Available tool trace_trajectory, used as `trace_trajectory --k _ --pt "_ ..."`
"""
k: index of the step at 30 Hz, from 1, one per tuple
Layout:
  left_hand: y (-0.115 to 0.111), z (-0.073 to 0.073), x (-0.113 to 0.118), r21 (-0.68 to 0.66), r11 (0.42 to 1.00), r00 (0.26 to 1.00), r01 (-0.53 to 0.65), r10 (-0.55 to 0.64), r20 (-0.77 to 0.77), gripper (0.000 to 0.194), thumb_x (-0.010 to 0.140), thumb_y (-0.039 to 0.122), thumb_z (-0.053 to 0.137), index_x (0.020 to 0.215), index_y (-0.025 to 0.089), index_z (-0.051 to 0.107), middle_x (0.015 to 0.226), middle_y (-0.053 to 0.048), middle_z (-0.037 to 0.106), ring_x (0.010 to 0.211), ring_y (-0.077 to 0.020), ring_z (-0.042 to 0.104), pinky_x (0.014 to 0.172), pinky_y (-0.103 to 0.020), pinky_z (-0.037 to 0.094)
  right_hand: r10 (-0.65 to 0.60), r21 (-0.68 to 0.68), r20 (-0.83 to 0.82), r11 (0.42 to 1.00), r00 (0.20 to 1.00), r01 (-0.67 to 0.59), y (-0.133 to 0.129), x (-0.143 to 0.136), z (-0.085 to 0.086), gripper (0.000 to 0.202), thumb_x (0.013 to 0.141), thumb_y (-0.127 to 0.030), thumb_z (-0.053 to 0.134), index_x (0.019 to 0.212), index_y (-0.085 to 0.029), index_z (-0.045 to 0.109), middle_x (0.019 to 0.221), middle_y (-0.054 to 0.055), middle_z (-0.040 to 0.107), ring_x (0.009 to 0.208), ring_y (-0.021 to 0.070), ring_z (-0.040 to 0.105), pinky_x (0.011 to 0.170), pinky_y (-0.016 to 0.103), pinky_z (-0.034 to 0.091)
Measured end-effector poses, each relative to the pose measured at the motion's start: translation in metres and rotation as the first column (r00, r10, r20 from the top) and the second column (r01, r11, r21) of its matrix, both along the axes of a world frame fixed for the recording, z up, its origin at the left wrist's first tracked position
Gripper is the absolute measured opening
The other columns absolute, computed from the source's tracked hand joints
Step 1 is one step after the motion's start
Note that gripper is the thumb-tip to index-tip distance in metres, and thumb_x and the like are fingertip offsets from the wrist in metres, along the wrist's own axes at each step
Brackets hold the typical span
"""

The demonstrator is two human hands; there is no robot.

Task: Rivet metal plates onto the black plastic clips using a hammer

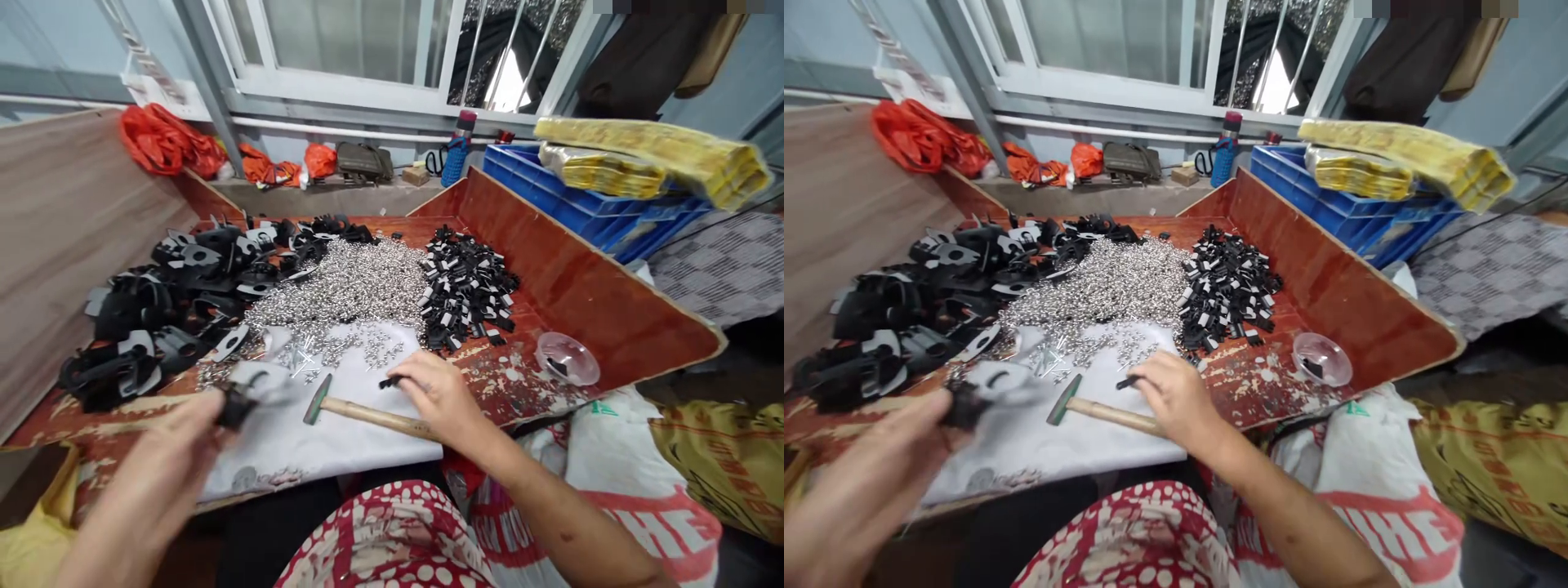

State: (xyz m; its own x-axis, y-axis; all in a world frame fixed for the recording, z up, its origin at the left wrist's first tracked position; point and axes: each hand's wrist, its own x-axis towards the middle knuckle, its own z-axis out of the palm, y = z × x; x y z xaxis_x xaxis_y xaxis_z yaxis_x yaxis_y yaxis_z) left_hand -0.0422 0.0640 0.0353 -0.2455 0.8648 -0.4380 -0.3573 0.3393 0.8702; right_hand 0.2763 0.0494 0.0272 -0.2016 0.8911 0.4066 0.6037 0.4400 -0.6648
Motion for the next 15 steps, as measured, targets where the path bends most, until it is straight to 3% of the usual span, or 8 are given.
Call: trace_trajectory --k 3,5,8,11,15 --pt "-0.051 -0.016 0.033 -0.051 0.975 0.977 0.214 -0.214 0.008 0.034 0.054 0.027 0.097 0.081 0.014 0.081 0.102 -0.006 0.071 0.070 -0.0163 0.062 0.051 -0.023 0.059 0.000 0.117 -0.112 0.993 0.994 0.013 -0.009 -0.043 -0.004 0.017 0.093 -0.018 0.060 0.097 -0.022 0.076 0.086 0.004 0.075 0.087 0.0197 0.065 0.087 0.037 0.050" --pt "-0.069 -0.021 0.052 -0.013 0.952 0.950 0.307 -0.306 0.069 0.034 0.056 0.036 0.097 0.079 0.016 0.082 0.111 -0.007 0.065 0.079 -0.0182 0.061 0.057 -0.026 0.061 0.021 0.125 -0.207 0.992 0.978 0.005 -0.015 -0.063 -0.009 0.017 0.091 -0.015 0.062 0.096 -0.023 0.076 0.084 0.002 0.076 0.081 0.0181 0.066 0.092 0.039 0.049" --pt "-0.076 -0.019 0.068 0.079 0.927 0.915 0.368 -0.376 0.149 0.027 0.068 0.040 0.090 0.083 0.019 0.083 0.109 -0.007 0.059 0.087 -0.0191 0.057 0.062 -0.025 0.061 0.079 0.147 -0.225 0.988 0.971 -0.046 -0.026 -0.082 -0.018 0.019 0.089 -0.013 0.061 0.097 -0.025 0.074 0.085 -0.001 0.077 0.083 0.0171 0.070 0.113 0.049 0.035" --pt "-0.074 -0.015 0.070 0.128 0.914 0.899 0.384 -0.402 0.172 0.025 0.073 0.041 0.087 0.087 0.020 0.084 0.103 -0.008 0.057 0.084 -0.0182 0.053 0.062 -0.024 0.060 0.093 0.139 -0.236 0.988 0.967 -0.061 -0.034 -0.090 -0.025 0.021 0.090 -0.013 0.058 0.099 -0.026 0.071 0.093 -0.001 0.078 0.095 0.0184 0.072 0.122 0.054 0.021" --pt "-0.074 -0.013 0.068 0.143 0.911 0.901 0.386 -0.406 0.155 0.024 0.073 0.041 0.087 0.083 0.019 0.083 0.105 -0.008 0.055 0.086 -0.0189 0.051 0.059 -0.023 0.058 0.026 0.025 -0.316 0.999 0.948 -0.019 -0.038 -0.090 -0.028 0.016 0.090 -0.015 0.059 0.096 -0.027 0.068 0.098 -0.001 0.078 0.098 0.0188 0.073 0.122 0.056 0.021"
